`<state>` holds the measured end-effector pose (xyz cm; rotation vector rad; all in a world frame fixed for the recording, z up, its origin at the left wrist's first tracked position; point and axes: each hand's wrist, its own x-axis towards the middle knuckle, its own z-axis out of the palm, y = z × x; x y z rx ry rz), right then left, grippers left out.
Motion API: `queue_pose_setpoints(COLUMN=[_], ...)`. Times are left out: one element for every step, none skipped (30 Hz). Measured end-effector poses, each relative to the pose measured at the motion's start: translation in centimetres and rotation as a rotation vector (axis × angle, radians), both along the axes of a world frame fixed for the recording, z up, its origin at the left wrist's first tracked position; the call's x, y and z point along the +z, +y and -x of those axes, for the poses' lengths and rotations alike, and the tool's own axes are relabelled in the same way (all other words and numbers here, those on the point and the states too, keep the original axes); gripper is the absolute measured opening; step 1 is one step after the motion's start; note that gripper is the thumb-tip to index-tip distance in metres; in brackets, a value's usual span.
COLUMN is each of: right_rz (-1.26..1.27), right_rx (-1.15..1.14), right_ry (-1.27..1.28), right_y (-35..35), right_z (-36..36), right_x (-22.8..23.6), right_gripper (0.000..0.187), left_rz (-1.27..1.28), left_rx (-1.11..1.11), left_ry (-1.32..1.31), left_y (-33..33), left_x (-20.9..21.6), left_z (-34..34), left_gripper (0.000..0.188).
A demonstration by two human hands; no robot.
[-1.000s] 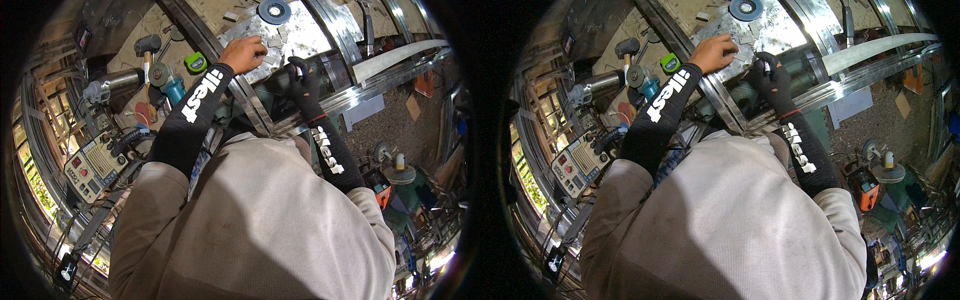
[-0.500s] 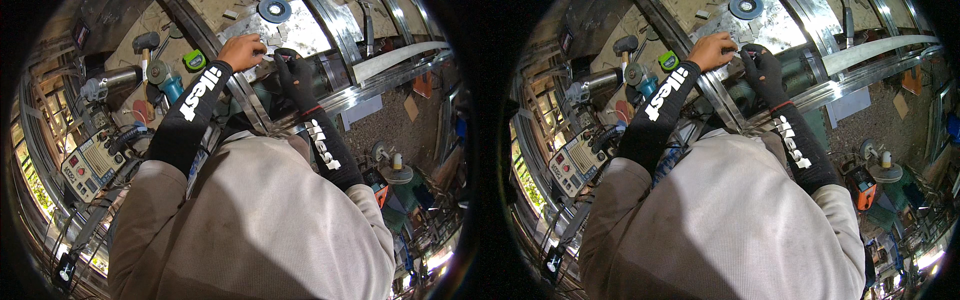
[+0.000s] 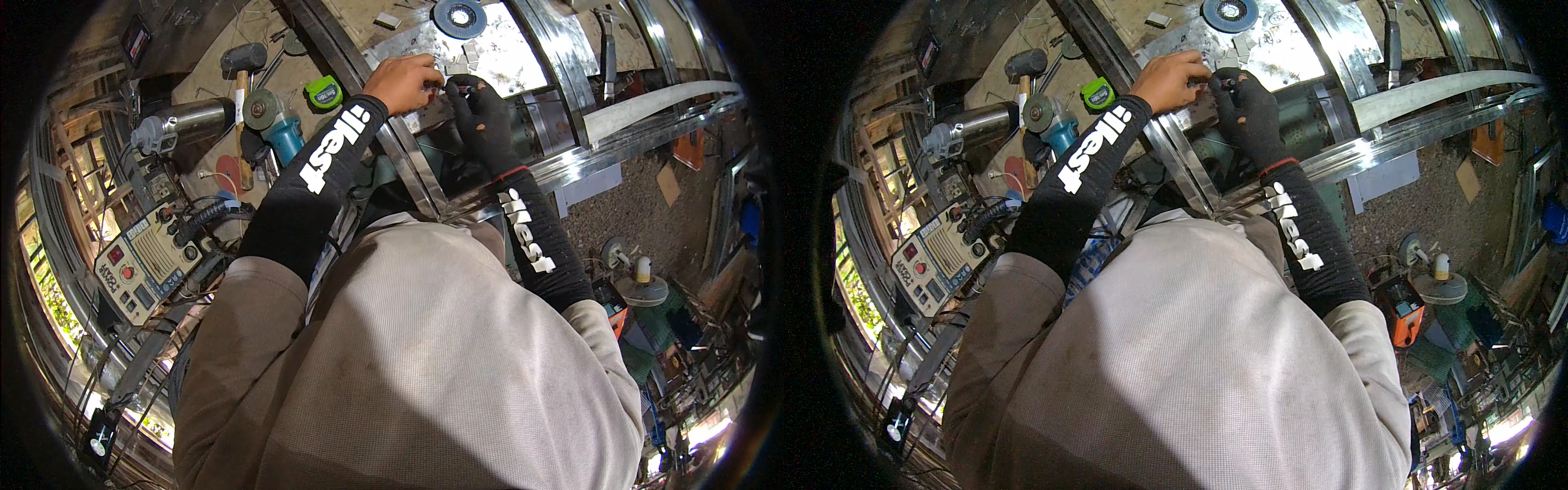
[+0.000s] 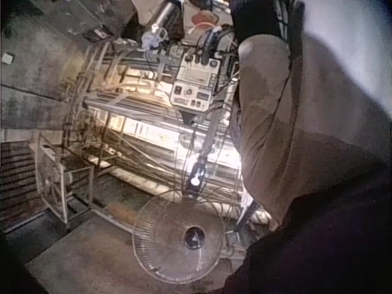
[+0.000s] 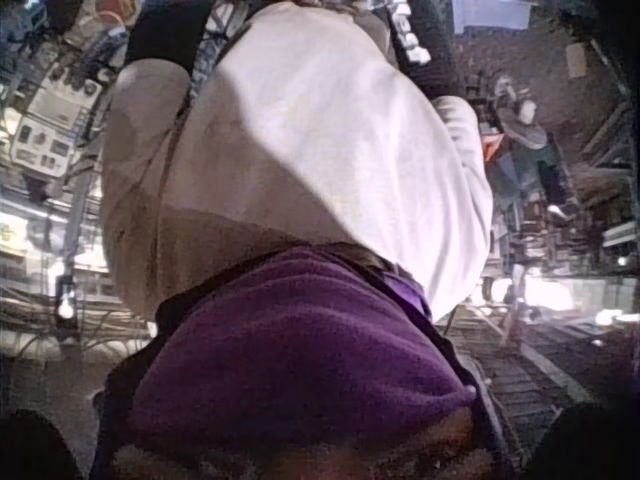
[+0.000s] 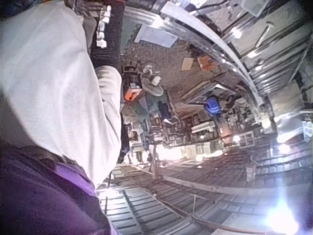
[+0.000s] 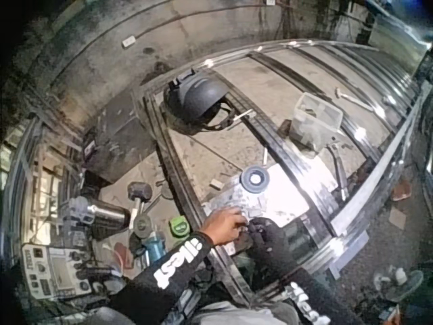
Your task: The person retrieves small metal pieces from a plastic container and places them on a workbench. Using a marker, they mark each piece individually while handling them one at a time. The marked pieces remain on the bench throughout the clip.
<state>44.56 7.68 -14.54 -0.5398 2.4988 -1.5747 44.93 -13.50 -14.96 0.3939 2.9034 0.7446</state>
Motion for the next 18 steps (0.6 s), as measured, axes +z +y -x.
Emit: queue_pose_setpoints(right_rz=[0.029,0.021,0.012,-0.001,-0.040,-0.084,-0.128,-0.123,-0.119,-0.115,-0.117,-0.118,-0.119,-0.065,-0.011,0.044,0.091,0.138], right_rx=[0.009,0.028,0.048,0.065,0.086,0.105,0.124,0.142,0.161,0.180,0.186,0.193,0.200,0.147,0.095,0.044,0.017,-0.010], right_ry=[0.022,0.040,0.057,0.068,0.096,0.117,0.138,0.143,0.146,0.150,0.182,0.215,0.246,0.196,0.145,0.096,0.056,0.015], right_y=[-0.1,-0.1,-0.2,-0.2,-0.2,-0.2,-0.2,-0.2,-0.2,-0.2,-0.2,-0.1,0.0,0.3,0.6,1.1,1.5,2.1], right_z=[0.1,0.2,0.5,0.7,0.9,1.2,1.4,1.5,1.5,1.6,1.6,1.6,1.6,1.5,1.3,1.2,1.0,0.7], right_x=[0.0,0.1,0.2,0.3,0.3,0.4,0.5,0.6,0.6,0.7,0.8,0.9,0.9,1.0,1.1,1.2,1.2,1.2], right_gripper=[0.020,0.020,0.020,0.020,0.020,0.020,0.020,0.020,0.021,0.021,0.021,0.021,0.021,0.021,0.021,0.022,0.022,0.023], left_rz=[0.012,0.025,0.027,0.031,0.037,0.040,0.047,0.060,0.057,0.061,0.073,0.051,0.038,0.025,0.006,-0.013,-0.031,-0.058], left_rx=[0.000,-0.001,0.002,0.005,0.007,0.008,0.008,0.008,0.005,0.001,-0.003,0.001,0.004,0.006,0.005,0.005,0.004,0.032], left_ry=[-0.003,-0.005,-0.015,-0.024,-0.031,-0.039,-0.045,-0.053,-0.055,-0.059,-0.064,-0.058,-0.054,-0.050,-0.056,-0.061,-0.067,-0.047], left_y=[0.0,0.0,0.0,0.0,0.0,0.1,0.1,0.1,0.1,0.1,0.1,0.1,0.0,0.0,0.0,-0.1,-0.2,-0.2], left_x=[0.0,0.0,0.0,0.0,0.0,0.0,0.0,0.0,0.1,0.1,0.2,0.2,0.2,0.2,0.1,0.1,0.0,-0.1], left_z=[0.0,0.0,0.0,0.0,0.0,0.0,0.1,0.1,0.1,0.1,0.1,0.1,0.0,-0.1,-0.1,-0.1,-0.2,-0.2], left_gripper=[0.027,0.029,0.030,0.031,0.032,0.031,0.031,0.031,0.030,0.030,0.029,0.028,0.028,0.027,0.026,0.025,0.024,0.024])
